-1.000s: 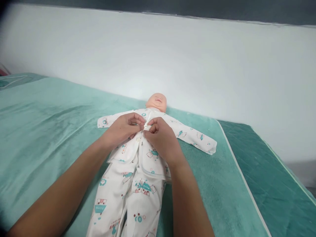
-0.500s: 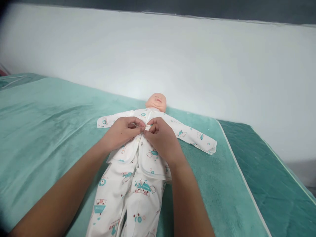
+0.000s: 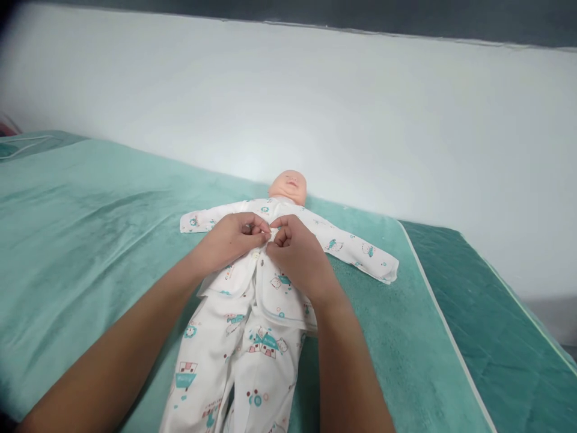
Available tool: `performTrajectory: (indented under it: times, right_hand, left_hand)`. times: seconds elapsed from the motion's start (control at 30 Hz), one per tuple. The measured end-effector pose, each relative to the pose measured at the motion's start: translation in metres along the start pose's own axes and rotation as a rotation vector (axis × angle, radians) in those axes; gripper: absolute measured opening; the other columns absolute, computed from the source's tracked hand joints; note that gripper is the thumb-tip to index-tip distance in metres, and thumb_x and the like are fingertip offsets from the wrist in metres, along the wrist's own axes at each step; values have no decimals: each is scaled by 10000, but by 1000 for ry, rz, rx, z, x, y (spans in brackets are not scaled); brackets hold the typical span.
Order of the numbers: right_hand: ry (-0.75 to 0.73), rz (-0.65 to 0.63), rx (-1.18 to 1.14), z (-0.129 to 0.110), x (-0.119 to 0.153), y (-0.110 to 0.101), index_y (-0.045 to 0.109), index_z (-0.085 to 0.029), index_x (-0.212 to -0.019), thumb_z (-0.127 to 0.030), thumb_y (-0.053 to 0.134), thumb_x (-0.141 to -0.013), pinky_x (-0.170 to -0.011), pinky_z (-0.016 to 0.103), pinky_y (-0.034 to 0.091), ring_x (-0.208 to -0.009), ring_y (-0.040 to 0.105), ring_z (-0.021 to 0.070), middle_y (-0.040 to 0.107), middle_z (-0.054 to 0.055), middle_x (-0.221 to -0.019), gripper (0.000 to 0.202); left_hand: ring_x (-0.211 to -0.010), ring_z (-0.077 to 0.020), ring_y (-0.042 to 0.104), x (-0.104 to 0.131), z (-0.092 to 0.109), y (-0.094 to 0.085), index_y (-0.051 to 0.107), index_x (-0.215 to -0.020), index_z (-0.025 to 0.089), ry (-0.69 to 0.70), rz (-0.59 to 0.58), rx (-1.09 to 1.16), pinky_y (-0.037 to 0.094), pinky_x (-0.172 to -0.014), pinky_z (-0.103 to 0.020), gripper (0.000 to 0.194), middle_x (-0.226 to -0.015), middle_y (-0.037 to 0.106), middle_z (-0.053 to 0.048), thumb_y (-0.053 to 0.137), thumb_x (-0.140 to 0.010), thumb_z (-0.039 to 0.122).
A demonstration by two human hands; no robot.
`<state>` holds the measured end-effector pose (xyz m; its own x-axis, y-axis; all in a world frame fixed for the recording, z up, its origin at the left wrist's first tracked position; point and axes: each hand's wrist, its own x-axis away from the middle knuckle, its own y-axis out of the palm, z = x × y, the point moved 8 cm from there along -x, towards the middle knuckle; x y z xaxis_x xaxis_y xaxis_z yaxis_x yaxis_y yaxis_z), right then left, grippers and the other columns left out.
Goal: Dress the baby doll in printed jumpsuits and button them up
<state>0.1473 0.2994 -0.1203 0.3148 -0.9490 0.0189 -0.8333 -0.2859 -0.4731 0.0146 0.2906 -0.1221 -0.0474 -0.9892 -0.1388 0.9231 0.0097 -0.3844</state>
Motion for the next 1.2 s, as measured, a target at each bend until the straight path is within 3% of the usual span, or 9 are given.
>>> performTrajectory:
  times: [0.33,0.6,0.8,0.97,1.2]
  right_hand:
    - [-15,-5,-6,-4,2,-1,552,-264,-1018,-197,571,-737,-502,235,371,-514,432,84,497,-99,-641,290]
    - [-30,-6,3,-4,1,-1,544,-262,-1016,-193,561,-747,-514,237,373,-522,441,88,493,-101,-633,278]
    - [-30,4,-20,-3,1,-1,537,-261,-1015,-202,570,-746,-502,231,360,-518,428,87,486,-101,-629,277]
    - [-20,16,-39,-1,1,-1,535,-257,-994,-196,565,-740,-488,225,352,-513,415,83,479,-101,-626,263]
    - [-19,16,-68,6,-3,1,508,-262,-998,-209,557,-737,-469,225,356,-493,411,80,507,-103,-646,270]
  left_hand:
    - [-458,-60,354,4,-14,0,682,-803,173,-186,15,254,232,-431,-214,129,-564,454,45,617,-754,272]
    - [-447,-56,347,5,-16,-1,688,-779,169,-207,47,272,222,-414,-209,117,-535,453,46,639,-767,275]
    - [-501,-66,350,5,-11,1,731,-878,182,-79,81,296,264,-465,-221,172,-578,416,52,661,-799,318]
    - [-594,-93,411,5,-3,-2,749,-877,200,61,155,123,313,-542,-238,139,-650,473,28,657,-800,269]
    - [-655,-106,501,2,-1,-1,701,-875,179,38,138,-51,379,-611,-245,115,-763,594,1,630,-786,192]
